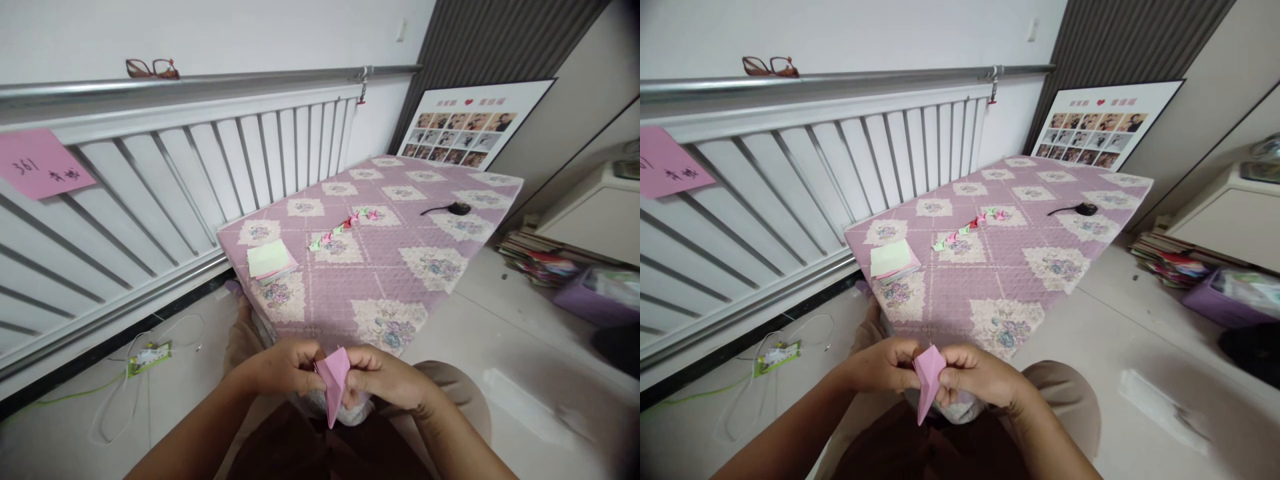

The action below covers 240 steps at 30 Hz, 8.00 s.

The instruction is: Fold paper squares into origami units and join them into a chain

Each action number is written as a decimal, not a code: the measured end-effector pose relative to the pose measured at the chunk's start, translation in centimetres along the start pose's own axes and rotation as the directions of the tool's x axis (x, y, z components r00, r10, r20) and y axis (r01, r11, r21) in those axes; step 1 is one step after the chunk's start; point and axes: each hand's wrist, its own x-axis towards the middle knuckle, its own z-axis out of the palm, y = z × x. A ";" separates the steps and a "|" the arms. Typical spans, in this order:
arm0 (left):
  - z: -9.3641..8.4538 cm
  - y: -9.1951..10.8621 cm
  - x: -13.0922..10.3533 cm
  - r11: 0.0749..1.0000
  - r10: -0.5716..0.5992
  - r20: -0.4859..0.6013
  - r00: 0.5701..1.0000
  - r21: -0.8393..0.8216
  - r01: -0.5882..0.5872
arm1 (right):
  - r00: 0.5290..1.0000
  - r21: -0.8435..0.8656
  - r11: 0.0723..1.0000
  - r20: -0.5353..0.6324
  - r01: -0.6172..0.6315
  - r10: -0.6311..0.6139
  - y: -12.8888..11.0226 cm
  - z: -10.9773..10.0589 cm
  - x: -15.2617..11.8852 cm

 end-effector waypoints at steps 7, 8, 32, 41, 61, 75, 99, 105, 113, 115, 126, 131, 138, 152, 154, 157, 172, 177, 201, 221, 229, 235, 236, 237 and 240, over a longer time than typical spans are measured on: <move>-0.3 -0.8 0.4 0.982 -0.021 0.036 0.999 -0.189 0.028 | 0.996 0.063 0.996 -0.071 0.066 -0.061 1.1 -0.1 0.0; -0.4 -0.9 0.5 0.981 -0.022 0.044 0.999 -0.193 0.030 | 0.994 0.056 0.996 -0.080 0.073 -0.068 1.2 -0.1 0.1; 0.9 -0.3 0.8 0.958 0.273 -0.343 0.899 0.183 -0.221 | 0.778 -0.763 0.639 -0.459 -0.098 -0.429 -1.0 1.4 -1.2; 5.3 -3.2 2.9 0.782 -0.008 -0.656 0.755 -0.474 -0.404 | 0.743 -0.817 0.572 -0.426 -0.070 -0.517 0.5 1.4 -0.8; 7.0 -4.9 3.1 0.859 -0.112 -0.586 0.803 -0.463 -0.218 | 0.617 -0.667 0.745 -0.591 -0.011 -0.519 0.6 2.3 0.1; 7.2 -4.5 3.2 0.902 -0.120 -0.592 0.797 -0.400 -0.162 | 0.631 -0.432 0.902 -0.700 -0.002 -0.334 1.0 2.4 0.5; 6.9 -3.9 3.0 0.989 -0.138 -0.512 0.848 -0.124 0.086 | 0.514 -0.370 0.929 -0.798 -0.004 -0.315 1.8 1.3 1.5; 6.6 -5.2 3.2 0.983 -0.177 -0.494 0.851 -0.136 0.125 | 0.493 -0.321 0.947 -0.828 -0.023 -0.269 3.6 0.3 2.7; 4.4 -8.6 3.7 0.948 -0.250 -0.482 0.840 0.057 0.314 | 0.544 -0.554 0.782 -0.765 -0.285 -0.344 6.9 -3.2 4.0; 3.5 -8.6 3.4 0.902 -0.123 -0.549 0.826 0.285 0.324 | 0.570 -0.594 0.731 -0.746 -0.336 -0.345 7.2 -3.8 4.2; 2.8 -11.2 4.8 0.390 0.356 -0.146 0.923 0.921 -0.005 | 0.641 -0.673 0.625 -0.690 -0.396 -0.336 8.0 -5.5 4.9; 1.8 -12.4 5.0 0.282 0.218 -0.008 0.976 0.958 -0.056 | 0.624 -0.705 0.568 -0.682 -0.424 -0.381 8.2 -6.3 4.4; 1.4 -12.7 5.0 0.294 0.203 0.030 0.979 0.952 -0.090 | 0.553 -0.819 0.387 -0.572 -0.424 -0.605 8.3 -5.2 0.4; -0.5 -11.5 4.6 0.260 0.253 0.198 0.947 0.929 -0.264 | 0.673 -0.888 0.195 -0.444 -0.415 -0.592 12.5 -1.1 -1.8; -0.6 -11.5 4.6 0.270 0.252 0.203 0.946 0.924 -0.270 | 0.657 -0.877 0.208 -0.465 -0.433 -0.593 12.1 -1.5 -2.0; -0.6 -11.8 4.6 0.291 0.261 0.198 0.945 0.917 -0.273 | 0.611 -0.838 0.274 -0.535 -0.472 -0.584 11.5 -1.9 -1.7; 5.1 -11.9 5.0 0.377 0.132 -0.051 0.990 0.926 -0.002 | 0.512 -0.716 0.443 -0.697 -0.540 -0.503 10.0 -4.5 1.9; 7.2 -11.9 5.9 0.419 0.077 -0.165 0.983 0.900 0.118 | 0.511 -0.716 0.438 -0.697 -0.544 -0.503 10.3 -4.5 1.9; 6.9 -11.3 5.5 0.465 0.079 -0.206 0.975 0.873 0.147 | 0.662 -0.771 0.392 -0.635 -0.503 -0.399 9.2 -6.5 1.3; 2.3 -9.6 9.2 0.565 0.158 -0.495 0.855 0.755 0.333 | 0.687 -0.893 0.317 -0.448 -0.318 -0.572 10.3 -7.1 0.0; 1.9 -9.7 8.9 0.559 0.181 -0.424 0.887 0.786 0.262 | 0.722 -0.931 0.264 -0.362 -0.251 -0.590 10.6 -7.7 -0.4; 1.6 -10.6 8.4 0.479 0.198 -0.316 0.928 0.857 0.190 | 0.657 -0.937 0.118 -0.317 -0.330 -0.684 10.9 -6.0 -1.1; 1.6 -10.7 8.3 0.455 0.200 -0.290 0.936 0.873 0.174 | 0.661 -0.934 0.097 -0.313 -0.343 -0.682 10.9 -5.7 -1.3; 1.6 -10.8 8.2 0.428 0.203 -0.264 0.943 0.890 0.157 | 0.670 -0.934 0.083 -0.310 -0.349 -0.674 10.9 -5.4 -1.5; 1.5 -10.8 7.9 0.346 0.219 -0.209 0.953 0.930 0.125 | 0.695 -0.936 0.074 -0.307 -0.344 -0.650 11.0 -4.9 -2.0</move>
